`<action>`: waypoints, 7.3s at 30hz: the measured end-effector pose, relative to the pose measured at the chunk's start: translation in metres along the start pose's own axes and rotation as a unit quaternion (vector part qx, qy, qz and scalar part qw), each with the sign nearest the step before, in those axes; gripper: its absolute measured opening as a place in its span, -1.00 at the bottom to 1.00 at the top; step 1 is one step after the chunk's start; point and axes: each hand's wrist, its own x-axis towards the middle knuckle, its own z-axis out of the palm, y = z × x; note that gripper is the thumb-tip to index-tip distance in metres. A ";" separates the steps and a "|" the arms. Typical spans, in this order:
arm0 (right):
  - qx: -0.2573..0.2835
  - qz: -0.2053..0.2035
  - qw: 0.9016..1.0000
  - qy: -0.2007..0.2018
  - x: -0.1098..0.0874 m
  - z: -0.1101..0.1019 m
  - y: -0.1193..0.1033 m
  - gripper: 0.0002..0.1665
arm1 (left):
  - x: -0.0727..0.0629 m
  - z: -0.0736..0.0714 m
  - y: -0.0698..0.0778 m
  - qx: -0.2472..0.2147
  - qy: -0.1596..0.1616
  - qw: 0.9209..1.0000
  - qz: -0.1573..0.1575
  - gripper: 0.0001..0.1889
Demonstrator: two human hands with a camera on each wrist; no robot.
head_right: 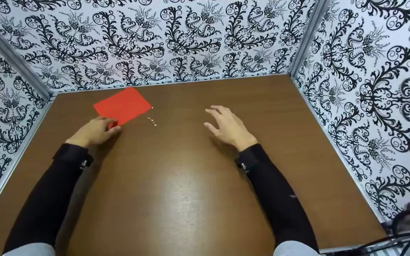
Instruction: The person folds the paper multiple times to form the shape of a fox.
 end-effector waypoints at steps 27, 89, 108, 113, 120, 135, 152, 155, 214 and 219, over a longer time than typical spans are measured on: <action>0.001 -0.036 0.999 -0.023 0.020 0.010 -0.024 -0.34 | -0.001 0.031 0.102 -0.011 0.015 0.995 0.103 -0.50; -0.025 -0.145 0.972 -0.183 0.020 0.022 -0.036 -0.52 | 0.017 0.036 0.152 -0.016 -0.008 0.974 0.224 -0.43; -0.023 -0.143 0.963 -0.225 0.014 0.013 -0.033 -0.51 | 0.013 0.045 0.167 -0.019 -0.060 0.978 0.201 -0.32; -0.017 -0.145 0.965 -0.219 0.014 0.013 -0.037 -0.53 | 0.010 0.048 0.168 -0.021 -0.041 0.979 0.198 -0.34; 0.007 -0.147 0.973 -0.179 0.016 0.009 -0.046 -0.55 | 0.009 0.051 0.174 -0.002 -0.029 0.985 0.168 -0.37; 0.041 -0.142 0.984 -0.101 0.002 0.017 -0.059 -0.59 | 0.005 0.067 0.181 0.050 0.025 0.996 0.064 -0.35; 0.014 -0.141 0.982 -0.121 -0.004 0.032 -0.064 -0.69 | -0.004 0.064 0.184 0.076 0.050 0.995 0.036 -0.40; 0.009 -0.146 0.981 -0.124 -0.006 0.035 -0.064 -0.73 | -0.003 0.065 0.183 0.071 0.050 0.996 0.037 -0.39; 0.021 -0.169 0.981 -0.091 -0.015 0.037 -0.069 -0.93 | 0.085 0.037 0.127 -0.013 0.089 0.994 0.069 -0.65; 0.026 -0.166 0.981 -0.097 -0.016 0.035 -0.068 -0.92 | 0.090 0.038 0.126 -0.037 0.078 0.994 0.071 -0.63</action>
